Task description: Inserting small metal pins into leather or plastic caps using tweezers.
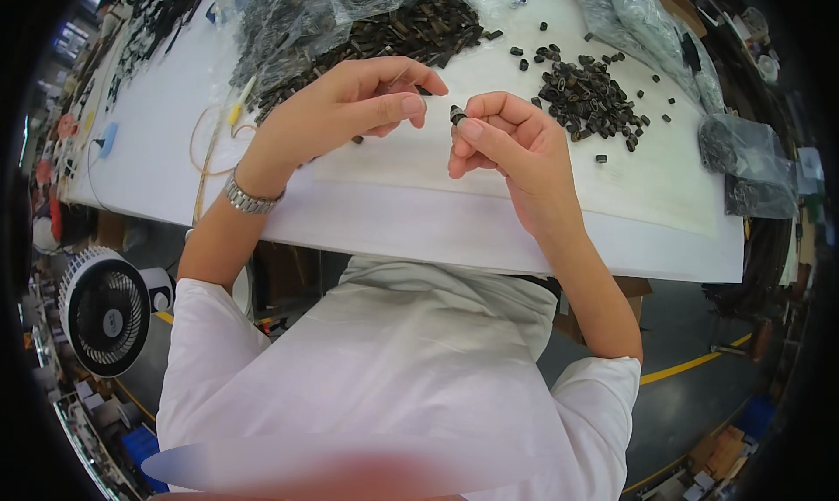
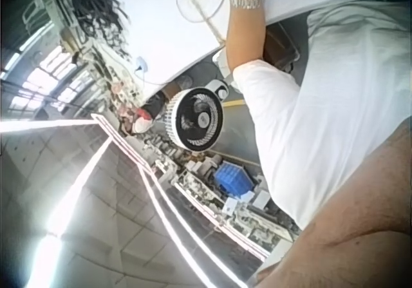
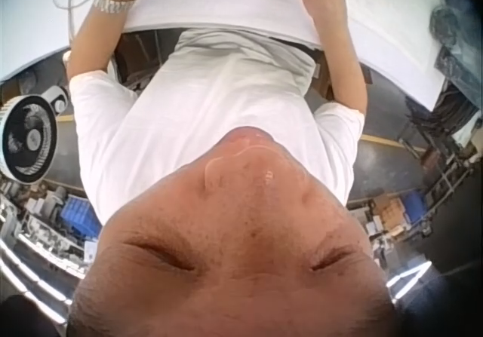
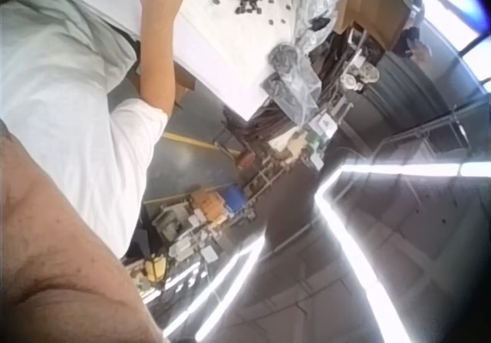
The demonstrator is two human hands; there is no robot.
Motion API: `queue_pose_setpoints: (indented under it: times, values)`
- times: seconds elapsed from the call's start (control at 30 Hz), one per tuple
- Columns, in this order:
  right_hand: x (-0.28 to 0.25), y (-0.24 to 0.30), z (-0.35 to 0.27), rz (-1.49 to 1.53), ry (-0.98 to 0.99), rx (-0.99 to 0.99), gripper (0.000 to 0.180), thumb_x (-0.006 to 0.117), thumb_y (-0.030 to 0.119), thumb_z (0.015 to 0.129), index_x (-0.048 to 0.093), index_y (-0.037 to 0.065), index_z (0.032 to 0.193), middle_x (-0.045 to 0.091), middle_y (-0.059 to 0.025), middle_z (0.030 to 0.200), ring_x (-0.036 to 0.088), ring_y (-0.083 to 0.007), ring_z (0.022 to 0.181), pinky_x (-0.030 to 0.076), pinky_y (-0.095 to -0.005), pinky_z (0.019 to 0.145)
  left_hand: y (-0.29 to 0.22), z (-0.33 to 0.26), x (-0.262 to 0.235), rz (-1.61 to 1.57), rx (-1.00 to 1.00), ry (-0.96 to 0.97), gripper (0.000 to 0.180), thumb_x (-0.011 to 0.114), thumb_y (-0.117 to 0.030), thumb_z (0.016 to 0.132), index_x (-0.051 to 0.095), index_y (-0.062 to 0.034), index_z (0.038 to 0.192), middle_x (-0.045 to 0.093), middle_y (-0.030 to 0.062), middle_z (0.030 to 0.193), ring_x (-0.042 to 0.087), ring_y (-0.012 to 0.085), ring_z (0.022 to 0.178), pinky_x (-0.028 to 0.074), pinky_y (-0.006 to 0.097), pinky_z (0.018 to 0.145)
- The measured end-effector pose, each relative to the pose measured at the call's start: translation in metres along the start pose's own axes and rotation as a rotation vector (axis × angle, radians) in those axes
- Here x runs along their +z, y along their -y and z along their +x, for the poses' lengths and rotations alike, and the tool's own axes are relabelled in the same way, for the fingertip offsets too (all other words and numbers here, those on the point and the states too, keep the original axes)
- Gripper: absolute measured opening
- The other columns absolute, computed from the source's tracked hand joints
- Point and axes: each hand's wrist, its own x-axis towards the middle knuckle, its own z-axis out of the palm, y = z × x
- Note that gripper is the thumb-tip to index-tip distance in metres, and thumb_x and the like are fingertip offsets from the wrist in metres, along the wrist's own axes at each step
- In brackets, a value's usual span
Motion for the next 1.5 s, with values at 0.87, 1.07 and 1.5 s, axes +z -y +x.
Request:
queue_pose_setpoints:
  times: [0.87,1.07,1.5]
  values:
    - [0.011,-0.006,-0.016,-0.068,-0.214,-0.096,0.014,0.069,0.012,0.102,0.065,0.001,0.11,0.076,-0.0117,0.097,0.073,-0.0158,0.081,0.06,-0.0314,0.079,0.002,-0.02,0.037,0.619,0.47,-0.28,0.019,0.073,-0.007,0.095,0.074,0.0002,0.112,0.074,0.0149,0.095,0.07,0.032,0.077,0.056,0.036,0.069]
    - [0.012,-0.007,-0.018,-0.073,-0.225,-0.104,0.014,0.068,0.01,0.102,0.065,0.0,0.111,0.076,-0.0117,0.096,0.073,-0.0156,0.082,0.059,-0.0304,0.079,0.001,-0.023,0.036,0.711,0.439,-0.231,0.019,0.072,-0.009,0.096,0.074,0.0,0.112,0.076,0.015,0.097,0.073,0.0324,0.081,0.058,0.038,0.071]
    - [0.028,-0.01,-0.016,-0.228,-0.232,-0.118,0.014,0.071,0.006,0.101,0.063,-0.002,0.109,0.075,-0.0106,0.097,0.074,-0.0148,0.087,0.058,-0.0274,0.079,0.005,-0.024,0.045,0.874,0.567,-0.227,0.027,0.067,-0.001,0.091,0.064,0.0014,0.117,0.061,0.0087,0.074,0.064,0.0254,0.06,0.049,0.036,0.05]
